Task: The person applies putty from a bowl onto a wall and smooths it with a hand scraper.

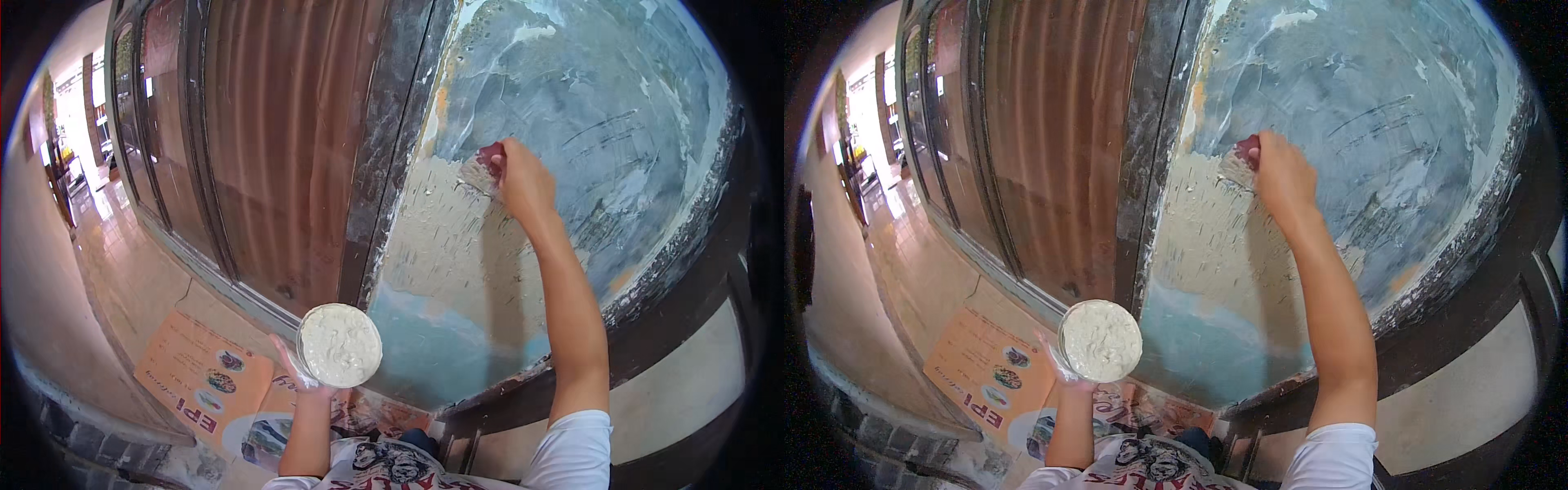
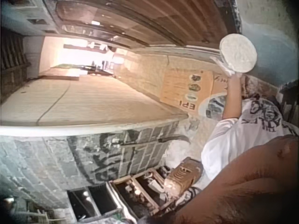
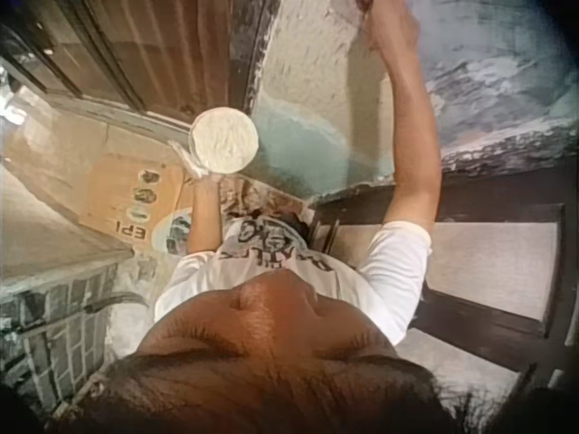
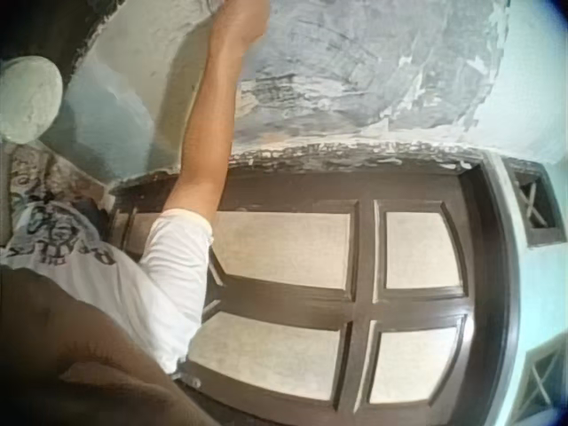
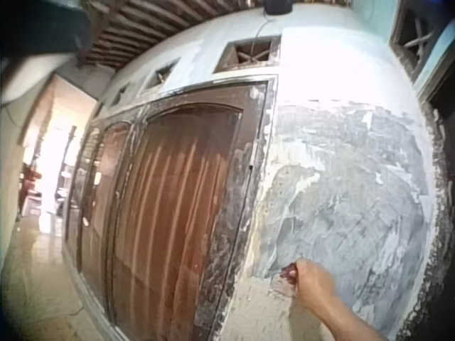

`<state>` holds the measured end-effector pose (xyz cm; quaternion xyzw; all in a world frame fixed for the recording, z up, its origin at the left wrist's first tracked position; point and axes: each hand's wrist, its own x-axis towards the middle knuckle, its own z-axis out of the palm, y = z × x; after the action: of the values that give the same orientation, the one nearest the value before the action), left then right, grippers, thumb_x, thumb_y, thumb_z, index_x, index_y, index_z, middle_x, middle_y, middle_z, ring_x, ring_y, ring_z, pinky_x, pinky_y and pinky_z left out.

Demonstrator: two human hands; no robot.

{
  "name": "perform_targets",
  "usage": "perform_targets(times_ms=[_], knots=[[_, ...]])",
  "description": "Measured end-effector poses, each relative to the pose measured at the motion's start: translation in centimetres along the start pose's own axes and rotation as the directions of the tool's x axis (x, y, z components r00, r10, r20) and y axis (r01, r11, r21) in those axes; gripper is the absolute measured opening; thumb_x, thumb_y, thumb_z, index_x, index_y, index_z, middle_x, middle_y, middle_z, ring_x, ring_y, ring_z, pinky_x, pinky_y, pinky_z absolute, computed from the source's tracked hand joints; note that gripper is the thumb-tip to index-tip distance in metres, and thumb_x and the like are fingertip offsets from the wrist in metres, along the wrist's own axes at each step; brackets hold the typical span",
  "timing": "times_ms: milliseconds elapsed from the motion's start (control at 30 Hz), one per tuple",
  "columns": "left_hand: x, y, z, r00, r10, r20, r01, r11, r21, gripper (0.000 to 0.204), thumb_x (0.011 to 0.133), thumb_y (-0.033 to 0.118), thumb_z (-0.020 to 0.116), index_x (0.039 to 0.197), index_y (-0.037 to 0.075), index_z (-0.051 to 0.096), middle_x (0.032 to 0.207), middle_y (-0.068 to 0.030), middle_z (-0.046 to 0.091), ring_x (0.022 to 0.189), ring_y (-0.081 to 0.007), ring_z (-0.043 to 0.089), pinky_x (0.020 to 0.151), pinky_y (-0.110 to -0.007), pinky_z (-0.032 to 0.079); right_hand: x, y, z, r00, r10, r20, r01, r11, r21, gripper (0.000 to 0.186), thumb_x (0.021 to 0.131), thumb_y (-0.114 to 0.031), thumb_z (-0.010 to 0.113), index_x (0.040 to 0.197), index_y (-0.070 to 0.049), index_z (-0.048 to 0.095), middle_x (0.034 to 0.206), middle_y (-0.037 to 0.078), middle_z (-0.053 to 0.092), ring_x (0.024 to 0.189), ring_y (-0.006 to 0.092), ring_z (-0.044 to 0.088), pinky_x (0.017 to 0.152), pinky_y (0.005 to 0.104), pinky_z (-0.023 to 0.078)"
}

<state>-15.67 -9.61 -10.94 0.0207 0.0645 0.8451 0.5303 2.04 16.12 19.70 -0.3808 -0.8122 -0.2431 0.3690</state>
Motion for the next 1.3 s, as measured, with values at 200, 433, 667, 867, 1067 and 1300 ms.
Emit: perform_targets(times_ms=[200, 433, 667, 867, 1067, 1300], knots=[[-0.1, 0.6, -1.7, 0.993, -0.018, 0.12, 0.017, 1.0, 0.005, 0.108, 0.079, 0.091, 0.037, 0.147, 0.007, 0.044, 0.152, -0.0181, 0.042, 0.13, -0.0402, 0.05, 0.102, -0.06, 0.047, 1.0, 1.0, -0.8, 0.996, -0.014, 0.093, 0.008, 0.998, 0.065, 0.012, 0.097, -0.021, 0.057, 0.101, -0.009, 0.057, 0.096, 0.016, 0.067, 0.091, 0.0397, 0.064, 0.072, 0.0515, 0.049], [-0.3, 0.8, -1.5, 0.998, 0.024, -0.061, -0.026, 0.999, -0.033, 0.105, 0.08, 0.09, 0.036, 0.147, 0.009, 0.044, 0.153, -0.0156, 0.042, 0.135, -0.0413, 0.045, 0.109, -0.06, 0.04, 1.4, 0.9, -1.0, 0.995, -0.007, 0.096, 0.007, 1.0, 0.005, 0.017, 0.098, -0.025, 0.056, 0.103, -0.009, 0.056, 0.1, 0.015, 0.068, 0.092, 0.0412, 0.064, 0.071, 0.0531, 0.048], [0.2, 0.5, -1.4, 0.999, 0.045, -0.015, -0.045, 0.999, -0.028, 0.105, 0.081, 0.089, 0.036, 0.146, 0.008, 0.046, 0.151, -0.0167, 0.044, 0.133, -0.04, 0.048, 0.106, -0.059, 0.043, 0.7, 0.5, -0.1, 0.988, -0.056, 0.146, 0.049, 0.998, 0.049, 0.016, 0.098, -0.024, 0.057, 0.102, -0.008, 0.055, 0.097, 0.016, 0.068, 0.093, 0.0404, 0.065, 0.072, 0.0538, 0.049], [1.0, -0.2, -1.1, 1.0, 0.02, 0.003, -0.02, 0.999, -0.031, 0.108, 0.079, 0.09, 0.038, 0.146, 0.006, 0.046, 0.149, -0.0169, 0.046, 0.131, -0.0391, 0.05, 0.105, -0.058, 0.045, 2.8, 1.2, -1.8, 0.998, -0.02, 0.053, 0.021, 1.0, -0.015, 0.014, 0.098, -0.022, 0.056, 0.1, -0.008, 0.056, 0.095, 0.017, 0.069, 0.09, 0.0401, 0.065, 0.07, 0.0539, 0.049], [1.8, -0.6, -2.1, 0.998, -0.02, 0.061, 0.021, 1.0, -0.017, 0.107, 0.079, 0.09, 0.041, 0.145, 0.006, 0.046, 0.149, -0.016, 0.046, 0.132, -0.0378, 0.049, 0.108, -0.056, 0.043, 1.0, 0.1, -0.9, 0.98, -0.088, 0.178, 0.085, 0.996, 0.026, 0.014, 0.097, -0.02, 0.057, 0.102, -0.007, 0.055, 0.095, 0.017, 0.068, 0.09, 0.0405, 0.065, 0.07, 0.0531, 0.049], [1.8, -0.7, -1.4, 1.0, -0.026, 0.015, 0.026, 1.0, 0.003, 0.109, 0.077, 0.091, 0.041, 0.146, 0.007, 0.045, 0.152, -0.015, 0.043, 0.134, -0.0375, 0.047, 0.108, -0.058, 0.041, 2.1, 1.5, -1.2, 0.996, -0.021, 0.088, 0.02, 1.0, 0.015, 0.013, 0.097, -0.019, 0.057, 0.101, -0.007, 0.054, 0.096, 0.017, 0.068, 0.09, 0.0413, 0.064, 0.071, 0.053, 0.048]])
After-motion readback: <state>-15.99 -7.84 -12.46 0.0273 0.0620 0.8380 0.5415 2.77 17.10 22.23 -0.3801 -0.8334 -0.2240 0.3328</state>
